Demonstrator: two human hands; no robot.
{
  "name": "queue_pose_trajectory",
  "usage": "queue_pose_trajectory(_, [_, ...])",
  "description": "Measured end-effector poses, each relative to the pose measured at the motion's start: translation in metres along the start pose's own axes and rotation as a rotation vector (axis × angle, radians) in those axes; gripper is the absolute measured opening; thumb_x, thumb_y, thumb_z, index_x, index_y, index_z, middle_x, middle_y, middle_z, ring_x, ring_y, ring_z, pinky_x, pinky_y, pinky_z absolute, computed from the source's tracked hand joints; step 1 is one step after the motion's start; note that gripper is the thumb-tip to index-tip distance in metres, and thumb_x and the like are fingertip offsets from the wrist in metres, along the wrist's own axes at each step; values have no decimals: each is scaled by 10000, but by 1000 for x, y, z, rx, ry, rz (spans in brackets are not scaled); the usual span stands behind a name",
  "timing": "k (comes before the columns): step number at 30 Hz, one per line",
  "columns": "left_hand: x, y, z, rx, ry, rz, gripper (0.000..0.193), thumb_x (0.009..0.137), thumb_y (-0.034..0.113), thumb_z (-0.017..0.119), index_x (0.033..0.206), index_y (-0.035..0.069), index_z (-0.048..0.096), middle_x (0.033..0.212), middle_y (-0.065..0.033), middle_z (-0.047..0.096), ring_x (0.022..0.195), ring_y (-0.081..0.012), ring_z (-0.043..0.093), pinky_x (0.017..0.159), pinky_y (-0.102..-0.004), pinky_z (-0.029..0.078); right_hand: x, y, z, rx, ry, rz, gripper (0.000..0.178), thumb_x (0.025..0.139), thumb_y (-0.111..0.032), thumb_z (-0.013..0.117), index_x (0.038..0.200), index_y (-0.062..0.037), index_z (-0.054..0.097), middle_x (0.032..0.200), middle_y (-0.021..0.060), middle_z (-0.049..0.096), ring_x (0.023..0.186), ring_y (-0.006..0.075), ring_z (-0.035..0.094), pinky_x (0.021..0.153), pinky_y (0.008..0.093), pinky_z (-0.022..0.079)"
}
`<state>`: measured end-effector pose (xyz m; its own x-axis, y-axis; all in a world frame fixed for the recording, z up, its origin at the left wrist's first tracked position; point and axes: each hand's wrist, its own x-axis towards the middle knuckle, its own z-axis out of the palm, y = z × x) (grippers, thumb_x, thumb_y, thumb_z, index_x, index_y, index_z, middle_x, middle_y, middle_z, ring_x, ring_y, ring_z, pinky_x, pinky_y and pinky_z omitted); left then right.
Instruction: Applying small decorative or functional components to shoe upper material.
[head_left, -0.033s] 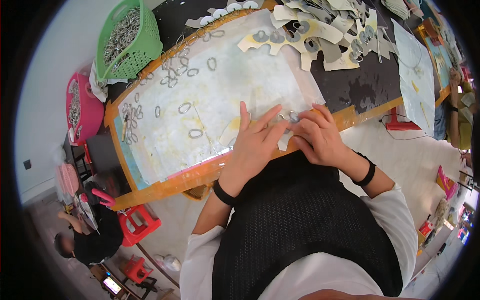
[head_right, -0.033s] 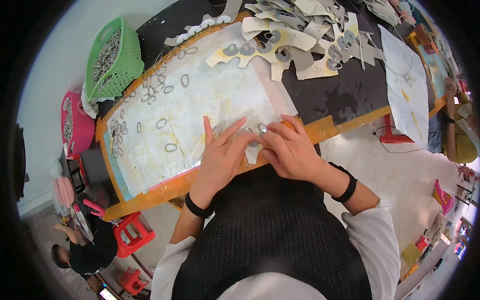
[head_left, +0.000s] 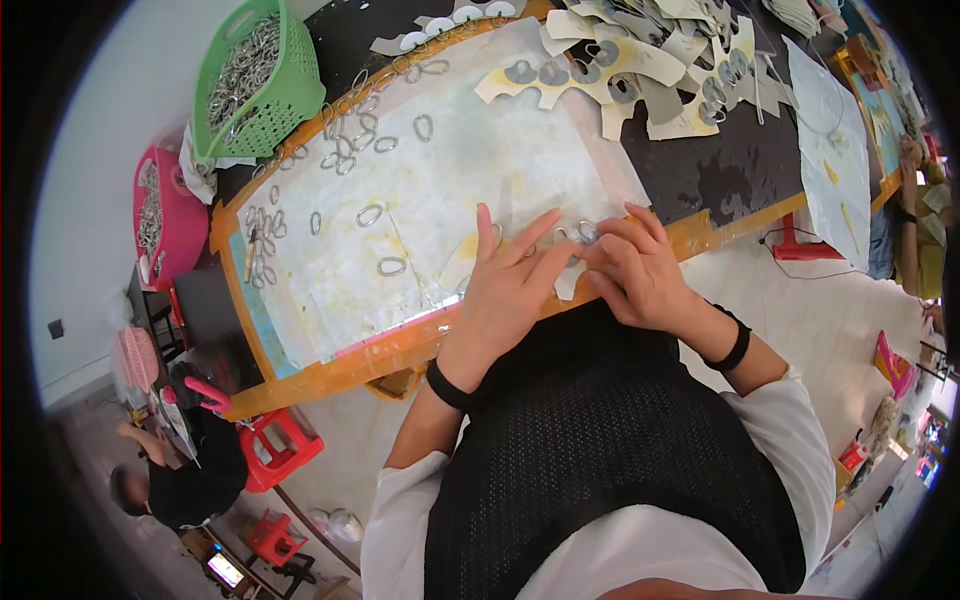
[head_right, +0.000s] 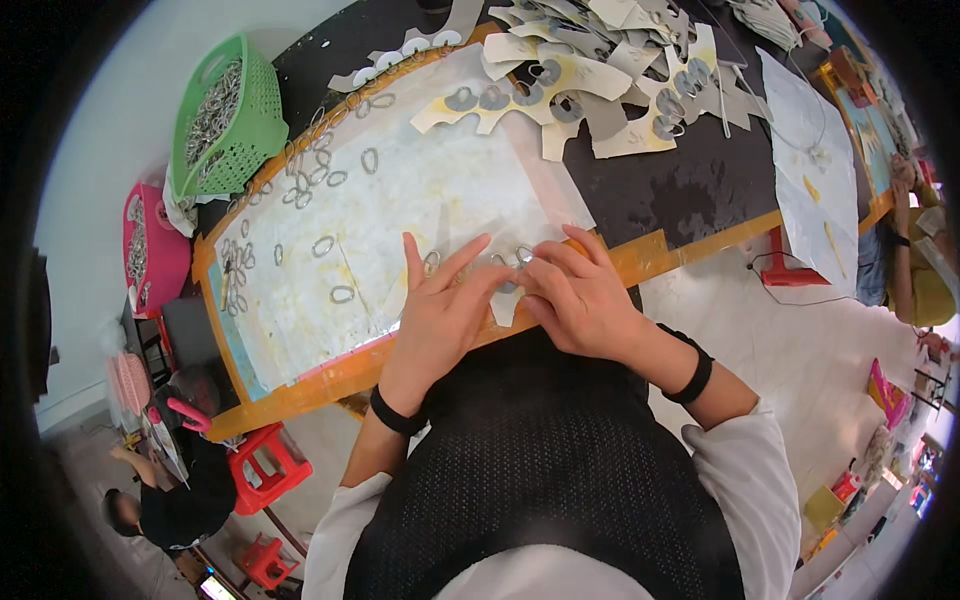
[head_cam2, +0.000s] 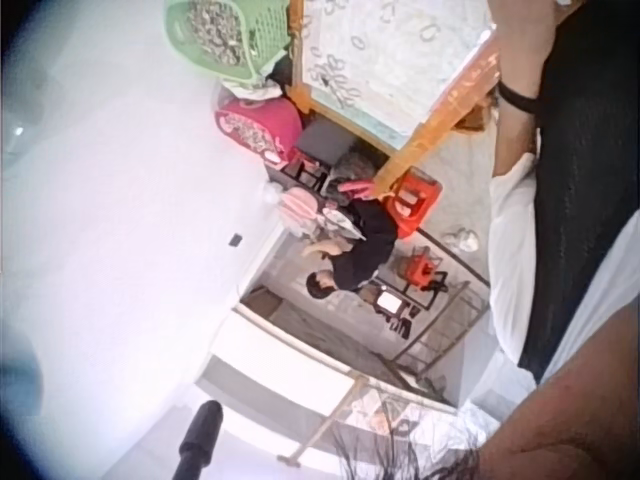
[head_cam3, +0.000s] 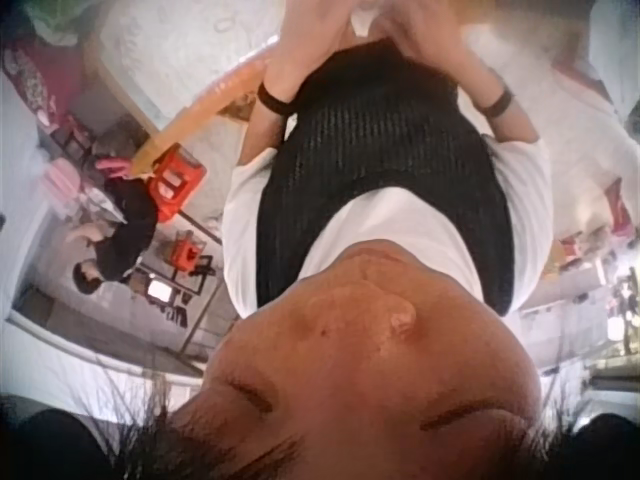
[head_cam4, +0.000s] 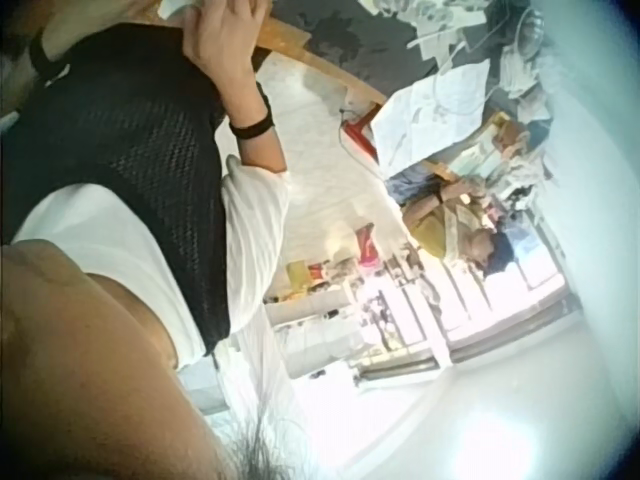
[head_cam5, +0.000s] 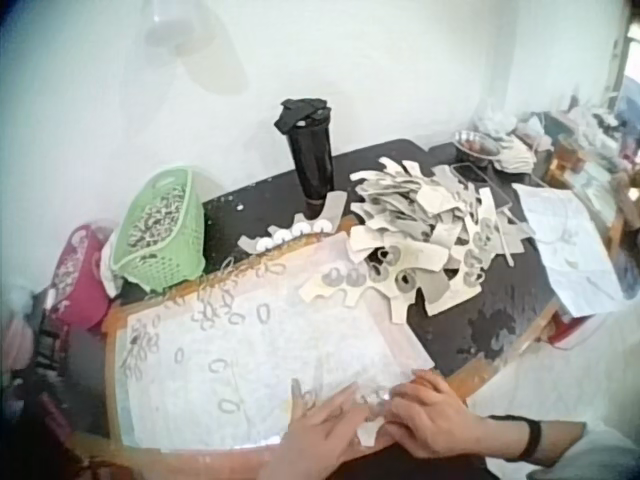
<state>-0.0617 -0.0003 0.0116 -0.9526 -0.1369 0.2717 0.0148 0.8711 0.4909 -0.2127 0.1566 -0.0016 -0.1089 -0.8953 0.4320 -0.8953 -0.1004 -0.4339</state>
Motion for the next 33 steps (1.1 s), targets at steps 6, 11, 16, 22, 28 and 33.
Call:
queue_pose_trajectory(6, [-13, -3, 14, 52, 127, 1, 281, 811, 36, 612, 1092, 29, 610, 1060, -75, 669, 1211, -213, 535, 1098, -677, 158, 1, -2, 1, -16, 5, 30, 354, 779, -84, 692, 1116, -60, 588, 1019, 50, 620, 1047, 269, 577, 1025, 535, 369])
queue_pose_trajectory(11, [-16, -5, 16, 2, 169, -8, 232, 832, 23, 625, 1064, 27, 616, 1107, -93, 662, 1134, -213, 593, 1113, -643, 157, 7, -8, 0, -20, 109, 24, 321, 784, -85, 685, 1092, -57, 600, 945, 47, 640, 1049, 255, 579, 1048, 540, 349])
queue_pose_trajectory(16, [-11, 1, 15, 40, 242, -16, 306, 802, -23, 707, 1025, 56, 512, 976, -51, 701, 1071, -220, 634, 1128, -614, 139, 2, -4, 11, -22, 51, 7, 295, 783, -95, 687, 1060, -42, 598, 881, 66, 644, 1034, 250, 586, 1057, 553, 335])
queue_pose_trajectory(22, [-23, -4, 23, 1, 254, 15, 312, 810, -21, 712, 993, 57, 472, 965, -91, 682, 975, -242, 668, 1124, -616, 146, 6, -9, 7, -79, 9, 66, 301, 777, -104, 690, 1054, -40, 592, 864, 53, 638, 1019, 248, 588, 1085, 571, 290])
queue_pose_trajectory(28, [-14, 5, 13, -68, 258, -110, 228, 850, -28, 588, 1045, 61, 510, 1078, -92, 637, 1095, -299, 577, 1113, -659, 65, 12, -14, 4, -59, -48, 78, 278, 730, -113, 713, 999, -110, 641, 926, 5, 631, 1038, 219, 572, 1105, 587, 238])
queue_pose_trajectory(33, [-1, 8, -5, -73, 49, -111, 338, 833, -47, 560, 1136, 83, 484, 1154, -53, 630, 1222, -310, 504, 1110, -670, 8, 8, -12, 7, -56, -11, 73, 305, 700, -111, 715, 1002, -144, 682, 917, -11, 608, 1043, 219, 562, 1093, 616, 218])
